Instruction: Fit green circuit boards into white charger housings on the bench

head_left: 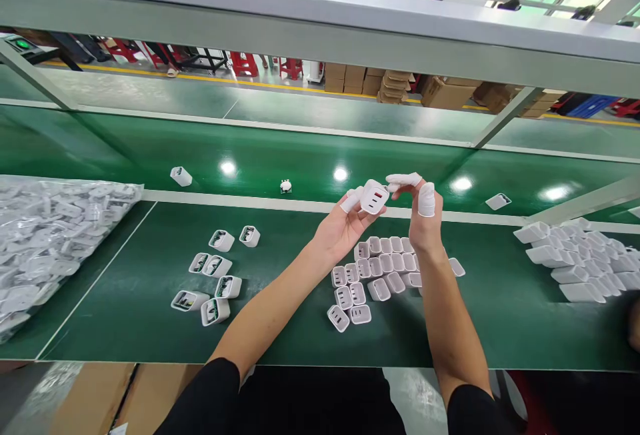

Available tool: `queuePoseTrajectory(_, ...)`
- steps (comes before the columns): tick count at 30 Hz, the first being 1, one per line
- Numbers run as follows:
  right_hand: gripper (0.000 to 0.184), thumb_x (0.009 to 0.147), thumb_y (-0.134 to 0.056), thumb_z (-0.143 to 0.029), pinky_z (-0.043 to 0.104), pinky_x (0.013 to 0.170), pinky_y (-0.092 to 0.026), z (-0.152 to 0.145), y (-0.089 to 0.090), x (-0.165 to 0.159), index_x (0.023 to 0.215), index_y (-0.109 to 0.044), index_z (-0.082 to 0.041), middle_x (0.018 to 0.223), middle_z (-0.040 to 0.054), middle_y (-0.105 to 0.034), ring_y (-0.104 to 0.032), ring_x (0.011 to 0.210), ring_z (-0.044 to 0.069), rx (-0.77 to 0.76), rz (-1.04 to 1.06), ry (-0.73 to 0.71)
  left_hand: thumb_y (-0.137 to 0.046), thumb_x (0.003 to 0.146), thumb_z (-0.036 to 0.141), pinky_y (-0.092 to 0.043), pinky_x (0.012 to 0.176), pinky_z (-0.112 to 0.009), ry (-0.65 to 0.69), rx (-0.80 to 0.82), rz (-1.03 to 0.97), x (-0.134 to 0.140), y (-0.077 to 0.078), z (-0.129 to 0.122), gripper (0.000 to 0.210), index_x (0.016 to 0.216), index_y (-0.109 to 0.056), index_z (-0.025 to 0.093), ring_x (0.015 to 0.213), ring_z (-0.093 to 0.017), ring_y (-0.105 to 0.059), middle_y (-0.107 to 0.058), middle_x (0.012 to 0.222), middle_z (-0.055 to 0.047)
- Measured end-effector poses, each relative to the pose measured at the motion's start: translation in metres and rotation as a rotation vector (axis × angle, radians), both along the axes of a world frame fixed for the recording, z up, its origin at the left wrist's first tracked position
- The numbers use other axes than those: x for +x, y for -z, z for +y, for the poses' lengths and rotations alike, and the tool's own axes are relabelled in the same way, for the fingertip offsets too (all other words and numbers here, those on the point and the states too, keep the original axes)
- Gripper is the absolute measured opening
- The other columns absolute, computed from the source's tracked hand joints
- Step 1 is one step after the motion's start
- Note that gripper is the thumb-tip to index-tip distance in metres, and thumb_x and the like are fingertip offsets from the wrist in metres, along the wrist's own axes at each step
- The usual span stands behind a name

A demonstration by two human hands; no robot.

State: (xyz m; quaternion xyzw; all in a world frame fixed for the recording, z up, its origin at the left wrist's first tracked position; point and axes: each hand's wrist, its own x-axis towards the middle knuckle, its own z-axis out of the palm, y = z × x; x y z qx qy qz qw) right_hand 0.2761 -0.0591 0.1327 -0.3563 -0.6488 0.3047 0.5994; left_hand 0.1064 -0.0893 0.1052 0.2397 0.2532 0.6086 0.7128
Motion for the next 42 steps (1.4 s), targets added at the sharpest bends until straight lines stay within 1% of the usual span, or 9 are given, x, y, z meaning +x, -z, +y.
queuePoseTrajectory(2, 0.064, 0.112, -0.047, -0.08, 0.044, 0.087, -0.055, 0.0, -0.001, 0.001, 0.107, -0.087, -0.031, 0.092, 0.0043, -0.075, -0.069, 0.086, 0.024, 0.004, 0.034, 0.025, -0.088, 0.096, 0.053, -0.073, 0.103, -0.046, -0.096, 0.131, 0.229, -0.013, 0.011, 0.017, 0.038, 0.11, -0.069, 0.023, 0.116, -0.025, -0.08, -0.077, 0.127, -0.009)
queuePoseTrajectory(6, 0.066, 0.113, -0.047, -0.078, 0.044, 0.085, -0.056, -0.001, -0.004, 0.001, 0.104, -0.088, -0.027, 0.09, 0.0059, -0.078, -0.072, 0.087, 0.025, 0.032, 0.09, 0.054, -0.078, 0.103, 0.029, -0.066, 0.103, -0.039, -0.399, 0.333, 1.108, -0.061, 0.047, 0.059, 0.019, 0.097, -0.061, 0.022, 0.112, -0.02, -0.073, -0.065, 0.123, -0.008)
queuePoseTrajectory(13, 0.064, 0.113, -0.05, -0.076, 0.046, 0.081, -0.055, -0.003, -0.005, -0.002, 0.103, -0.089, -0.025, 0.088, 0.0072, -0.078, -0.072, 0.085, 0.027, 0.072, 0.092, 0.056, -0.065, 0.102, 0.003, -0.057, 0.103, -0.041, -0.5, 0.163, 1.45, -0.13, 0.107, 0.087, 0.021, 0.091, -0.059, 0.02, 0.104, -0.021, -0.066, -0.06, 0.127, -0.013)
queuePoseTrajectory(18, 0.058, 0.112, -0.058, -0.071, 0.049, 0.08, -0.05, -0.002, -0.006, 0.0, 0.1, -0.091, -0.025, 0.086, 0.0096, -0.078, -0.07, 0.082, 0.029, 0.074, 0.144, 0.047, -0.065, 0.11, 0.022, -0.051, 0.122, -0.045, -0.636, 0.03, 1.561, -0.147, 0.112, 0.089, 0.009, 0.117, -0.068, 0.017, 0.132, -0.029, -0.065, -0.061, 0.143, -0.02)
queuePoseTrajectory(22, 0.057, 0.111, -0.059, -0.072, 0.05, 0.08, -0.05, -0.003, -0.006, 0.0, 0.097, -0.091, -0.027, 0.084, 0.0091, -0.079, -0.068, 0.079, 0.029, 0.07, 0.15, 0.069, -0.048, 0.115, 0.028, -0.022, 0.145, -0.061, -0.84, -0.22, 1.62, -0.162, 0.112, 0.087, 0.033, 0.135, -0.068, 0.011, 0.174, -0.042, -0.03, -0.046, 0.17, -0.029)
queuePoseTrajectory(24, 0.06, 0.111, -0.056, -0.074, 0.049, 0.079, -0.051, -0.003, -0.006, -0.002, 0.096, -0.091, -0.028, 0.082, 0.0073, -0.078, -0.068, 0.077, 0.028, 0.073, 0.131, 0.088, -0.05, 0.112, 0.027, -0.015, 0.146, -0.069, -0.876, -0.344, 1.629, -0.168, 0.115, 0.087, 0.033, 0.128, -0.073, 0.009, 0.177, -0.048, -0.023, -0.044, 0.174, -0.031)
queuePoseTrajectory(29, 0.06, 0.111, -0.055, -0.073, 0.048, 0.079, -0.052, -0.002, -0.004, -0.003, 0.096, -0.09, -0.026, 0.081, 0.006, -0.079, -0.068, 0.076, 0.026, 0.077, 0.118, 0.08, -0.059, 0.105, 0.026, -0.017, 0.147, -0.068, -0.882, -0.445, 1.616, -0.175, 0.124, 0.092, 0.027, 0.112, -0.081, 0.013, 0.169, -0.047, -0.041, -0.058, 0.164, -0.026)
queuePoseTrajectory(37, 0.06, 0.112, -0.055, -0.072, 0.047, 0.079, -0.052, -0.002, -0.005, -0.004, 0.096, -0.091, -0.025, 0.079, 0.0068, -0.077, -0.068, 0.076, 0.026, 0.095, 0.127, 0.075, -0.049, 0.113, 0.023, -0.037, 0.141, -0.057, -1.147, -0.373, 1.47, -0.184, 0.114, 0.084, 0.036, 0.138, -0.072, 0.012, 0.163, -0.038, -0.05, -0.052, 0.159, -0.028)
queuePoseTrajectory(42, 0.05, 0.114, -0.06, -0.062, 0.045, 0.08, -0.053, -0.004, -0.004, -0.007, 0.1, -0.09, -0.025, 0.081, 0.0059, -0.077, -0.069, 0.079, 0.025, 0.095, 0.075, 0.048, -0.064, 0.11, 0.027, -0.058, 0.127, -0.046, -1.462, 0.113, 1.17, -0.166, 0.085, 0.089, 0.009, 0.109, -0.07, 0.021, 0.151, -0.028, -0.064, -0.059, 0.141, -0.017)
